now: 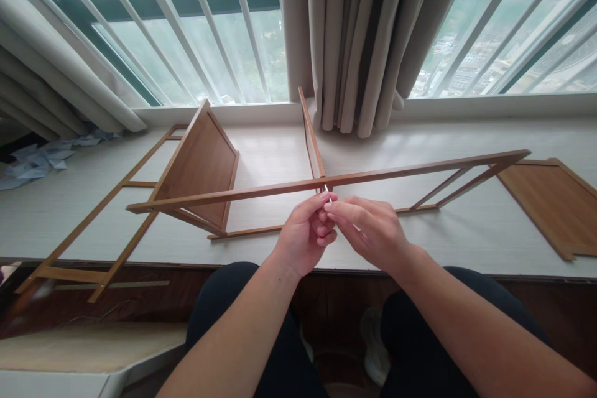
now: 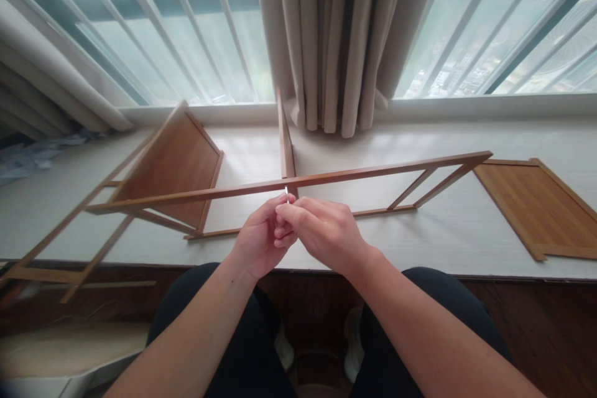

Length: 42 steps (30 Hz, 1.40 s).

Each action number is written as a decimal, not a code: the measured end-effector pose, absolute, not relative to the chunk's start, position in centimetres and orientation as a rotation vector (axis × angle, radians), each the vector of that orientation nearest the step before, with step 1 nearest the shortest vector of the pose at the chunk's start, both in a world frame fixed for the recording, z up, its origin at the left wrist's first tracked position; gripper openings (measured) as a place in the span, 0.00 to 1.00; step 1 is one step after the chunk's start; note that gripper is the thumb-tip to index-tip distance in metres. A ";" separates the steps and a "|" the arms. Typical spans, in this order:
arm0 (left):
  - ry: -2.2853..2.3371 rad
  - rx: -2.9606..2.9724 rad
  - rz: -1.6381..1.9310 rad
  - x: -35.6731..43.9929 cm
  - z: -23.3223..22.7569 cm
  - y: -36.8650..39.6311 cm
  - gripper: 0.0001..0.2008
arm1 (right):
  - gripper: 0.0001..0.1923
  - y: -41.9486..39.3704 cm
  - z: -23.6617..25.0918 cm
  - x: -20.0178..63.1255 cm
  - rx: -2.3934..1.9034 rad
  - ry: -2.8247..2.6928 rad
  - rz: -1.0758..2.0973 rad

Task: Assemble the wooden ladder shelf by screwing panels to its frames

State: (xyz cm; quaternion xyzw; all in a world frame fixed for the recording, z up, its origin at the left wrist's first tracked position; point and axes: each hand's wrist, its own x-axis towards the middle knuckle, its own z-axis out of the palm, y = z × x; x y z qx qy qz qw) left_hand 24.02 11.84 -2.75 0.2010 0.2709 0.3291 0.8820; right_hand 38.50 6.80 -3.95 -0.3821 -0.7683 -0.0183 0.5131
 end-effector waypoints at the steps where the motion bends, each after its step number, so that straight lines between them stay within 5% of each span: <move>1: 0.563 0.418 0.684 24.0 -2.7 11.8 0.12 | 0.26 6.8 -3.9 38.5 -0.918 -1.845 -0.038; 42: 0.567 0.438 0.680 24.1 -2.7 11.8 0.13 | 0.07 6.7 -4.2 38.5 -1.045 -1.746 -0.101</move>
